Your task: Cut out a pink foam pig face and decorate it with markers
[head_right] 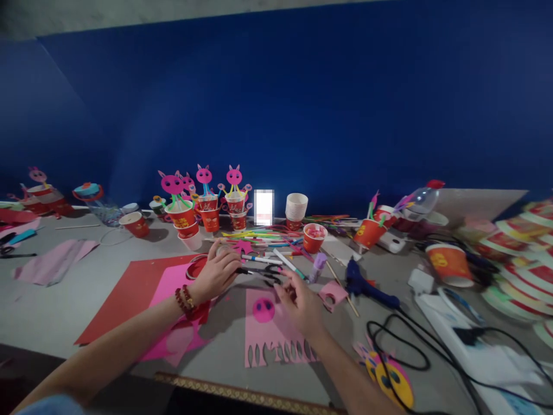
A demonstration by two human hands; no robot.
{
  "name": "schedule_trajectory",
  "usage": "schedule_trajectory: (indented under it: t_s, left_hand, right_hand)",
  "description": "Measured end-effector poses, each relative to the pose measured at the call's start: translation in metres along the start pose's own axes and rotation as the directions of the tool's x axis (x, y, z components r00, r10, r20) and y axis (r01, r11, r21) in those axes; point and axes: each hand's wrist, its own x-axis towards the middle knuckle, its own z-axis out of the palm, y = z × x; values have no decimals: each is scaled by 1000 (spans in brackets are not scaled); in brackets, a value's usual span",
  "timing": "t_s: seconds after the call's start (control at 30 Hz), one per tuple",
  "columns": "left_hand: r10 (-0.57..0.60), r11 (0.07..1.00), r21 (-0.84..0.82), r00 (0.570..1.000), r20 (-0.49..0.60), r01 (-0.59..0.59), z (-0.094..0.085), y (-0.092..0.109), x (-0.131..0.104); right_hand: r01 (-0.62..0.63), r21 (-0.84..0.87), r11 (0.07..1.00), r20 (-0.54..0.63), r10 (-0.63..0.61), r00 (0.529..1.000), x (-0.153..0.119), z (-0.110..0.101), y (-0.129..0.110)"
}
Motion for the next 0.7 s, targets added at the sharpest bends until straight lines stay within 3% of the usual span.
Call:
schedule_trajectory:
  t_s: [0.23, 0.47, 0.7]
  left_hand:
    - [-10, 992, -123, 999, -48, 4, -2, 13, -5]
    - [-16, 990, -141, 987, -163, -7, 5, 8, -13]
    - [-47, 987, -160, 981, -186, 17, 7, 4, -14]
  right_hand:
    - [72, -125, 990, 90, -61, 994, -1, 1, -1]
    - [17, -107, 994, 68, -9, 998, -1, -3, -1]
    - [-15, -70, 997, 126, 24, 992, 0, -3, 1]
